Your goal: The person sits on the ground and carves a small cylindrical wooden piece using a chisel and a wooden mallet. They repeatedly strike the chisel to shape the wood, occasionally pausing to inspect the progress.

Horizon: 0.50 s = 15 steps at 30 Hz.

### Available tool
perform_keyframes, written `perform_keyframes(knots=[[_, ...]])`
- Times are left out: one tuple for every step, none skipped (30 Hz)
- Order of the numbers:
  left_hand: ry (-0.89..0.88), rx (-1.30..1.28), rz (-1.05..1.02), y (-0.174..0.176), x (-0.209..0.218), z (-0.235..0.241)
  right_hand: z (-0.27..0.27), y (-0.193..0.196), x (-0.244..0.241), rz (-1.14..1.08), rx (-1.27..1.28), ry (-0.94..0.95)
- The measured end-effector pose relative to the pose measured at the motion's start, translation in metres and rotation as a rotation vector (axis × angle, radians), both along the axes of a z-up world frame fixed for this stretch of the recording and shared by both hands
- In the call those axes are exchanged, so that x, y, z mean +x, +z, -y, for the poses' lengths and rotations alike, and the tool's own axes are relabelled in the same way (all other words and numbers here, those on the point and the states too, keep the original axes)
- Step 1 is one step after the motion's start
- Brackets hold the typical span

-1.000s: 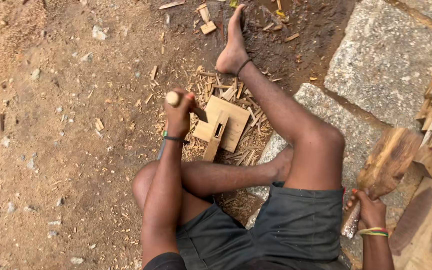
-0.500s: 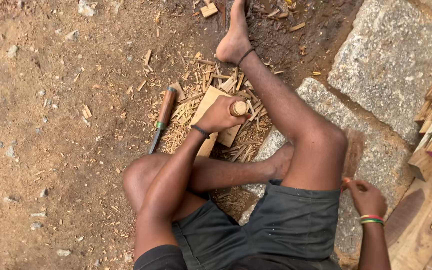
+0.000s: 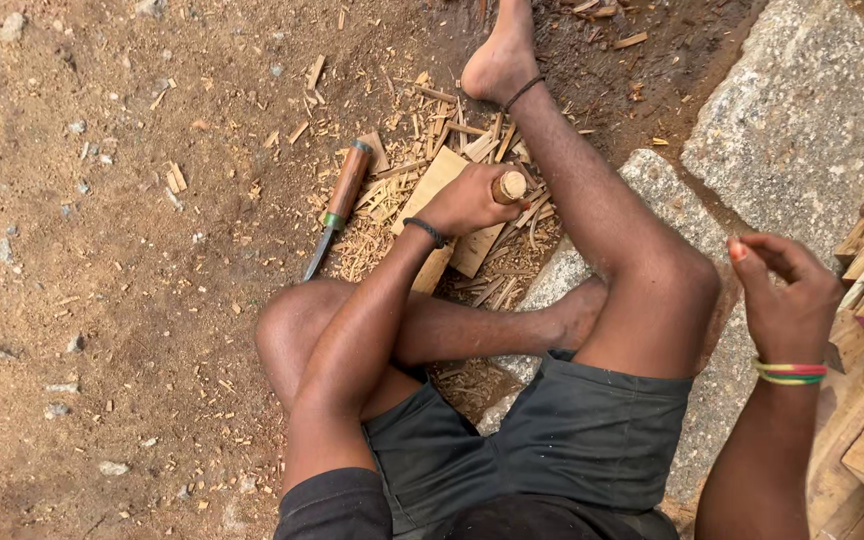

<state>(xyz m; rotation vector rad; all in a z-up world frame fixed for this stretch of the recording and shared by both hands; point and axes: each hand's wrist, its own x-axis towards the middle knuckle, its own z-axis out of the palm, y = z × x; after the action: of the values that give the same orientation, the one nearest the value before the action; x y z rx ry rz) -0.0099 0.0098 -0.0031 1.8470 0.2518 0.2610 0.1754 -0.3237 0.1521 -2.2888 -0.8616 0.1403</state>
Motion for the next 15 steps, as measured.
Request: perform_keyframes(knots=[[-0.036,0.003,-0.008,-0.001,0.001,0.002,-0.018,0.011,-0.003,0.028,0.023,0.027],[-0.073,0.006,-0.015,-0.002,0.002,0.005,-0.033,0.024,-0.007,0.031,0.077,0.037],[-0.110,0.008,-0.027,-0.003,0.002,0.007,-0.045,0.038,-0.012,0.030,0.130,0.045],[-0.092,0.024,0.036,-0.003,0.004,0.004,-0.058,0.049,-0.015,0.028,0.184,0.053],[-0.076,0.031,0.097,-0.004,0.006,0.003,-0.068,0.059,-0.018,0.023,0.222,0.096],[-0.060,0.039,0.157,-0.004,0.004,0.004,-0.078,0.066,-0.020,0.017,0.259,0.138],[-0.060,0.022,0.088,-0.002,0.003,0.002,-0.088,0.073,-0.020,0.018,0.303,0.184],[-0.060,0.005,0.020,0.000,0.001,-0.001,-0.096,0.080,-0.021,0.046,0.287,0.231],[-0.062,-0.003,-0.049,0.003,0.000,-0.007,-0.105,0.084,-0.023,0.077,0.282,0.276],[-0.060,0.005,-0.057,0.006,0.002,-0.010,-0.112,0.088,-0.024,0.107,0.276,0.320],[-0.062,0.004,-0.070,0.007,0.005,-0.009,-0.118,0.089,-0.027,0.119,0.245,0.324],[-0.063,0.004,-0.082,0.006,0.006,-0.008,-0.124,0.089,-0.029,0.130,0.215,0.327],[-0.065,0.000,-0.086,0.004,0.007,-0.007,-0.128,0.090,-0.031,0.142,0.180,0.333],[-0.067,-0.004,-0.090,0.003,0.007,-0.006,-0.132,0.091,-0.033,0.203,0.129,0.384],[-0.067,-0.002,-0.094,0.001,0.008,-0.008,-0.136,0.091,-0.034,0.264,0.085,0.435]])
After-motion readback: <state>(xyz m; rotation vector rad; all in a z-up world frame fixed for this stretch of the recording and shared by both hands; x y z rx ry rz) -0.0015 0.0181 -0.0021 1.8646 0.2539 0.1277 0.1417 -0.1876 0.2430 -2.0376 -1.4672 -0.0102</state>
